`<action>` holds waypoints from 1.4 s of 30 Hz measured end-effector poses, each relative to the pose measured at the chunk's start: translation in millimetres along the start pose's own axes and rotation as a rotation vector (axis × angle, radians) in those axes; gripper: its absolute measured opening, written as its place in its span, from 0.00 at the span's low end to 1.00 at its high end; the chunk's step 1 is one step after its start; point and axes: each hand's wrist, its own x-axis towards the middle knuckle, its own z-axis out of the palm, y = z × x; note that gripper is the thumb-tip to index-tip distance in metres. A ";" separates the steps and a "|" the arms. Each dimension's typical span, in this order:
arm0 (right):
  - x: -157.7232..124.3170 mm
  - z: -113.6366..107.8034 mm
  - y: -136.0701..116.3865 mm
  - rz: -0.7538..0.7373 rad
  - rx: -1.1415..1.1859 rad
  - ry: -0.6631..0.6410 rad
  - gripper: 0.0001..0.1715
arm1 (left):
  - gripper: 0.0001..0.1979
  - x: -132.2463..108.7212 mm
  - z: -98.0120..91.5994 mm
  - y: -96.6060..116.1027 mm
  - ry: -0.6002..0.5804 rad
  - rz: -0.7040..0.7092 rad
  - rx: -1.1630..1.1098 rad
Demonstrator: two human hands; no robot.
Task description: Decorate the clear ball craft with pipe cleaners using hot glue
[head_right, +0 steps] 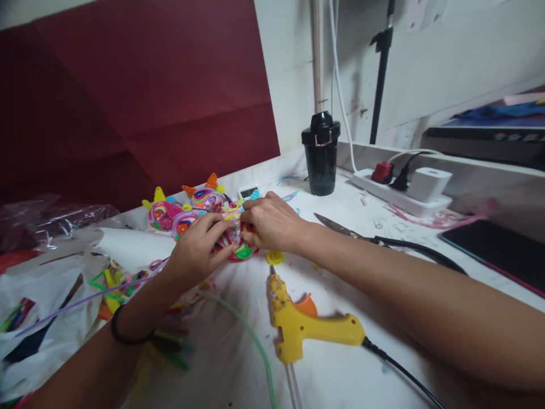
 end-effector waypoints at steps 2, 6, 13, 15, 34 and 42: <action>0.1 0.0 0.4 0.001 -0.002 0.000 0.11 | 0.16 3.7 -3.8 -2.5 -0.039 0.010 -0.019; 0.6 0.0 0.9 0.005 0.004 0.006 0.11 | 0.16 7.7 -6.4 -5.1 -0.067 0.014 -0.041; 0.3 2.1 1.1 -0.005 -0.002 0.022 0.09 | 0.14 7.7 -5.8 -0.8 -0.068 0.056 0.059; 0.2 2.7 1.6 -0.010 0.013 0.033 0.10 | 0.14 7.8 -6.0 0.7 -0.091 0.047 0.092; -1.0 8.2 4.4 -0.038 0.090 0.069 0.09 | 0.11 5.4 -4.5 2.8 -0.141 0.051 0.173; -0.8 6.8 1.9 -0.018 0.088 0.066 0.10 | 0.11 5.8 -6.3 4.2 -0.171 0.029 0.154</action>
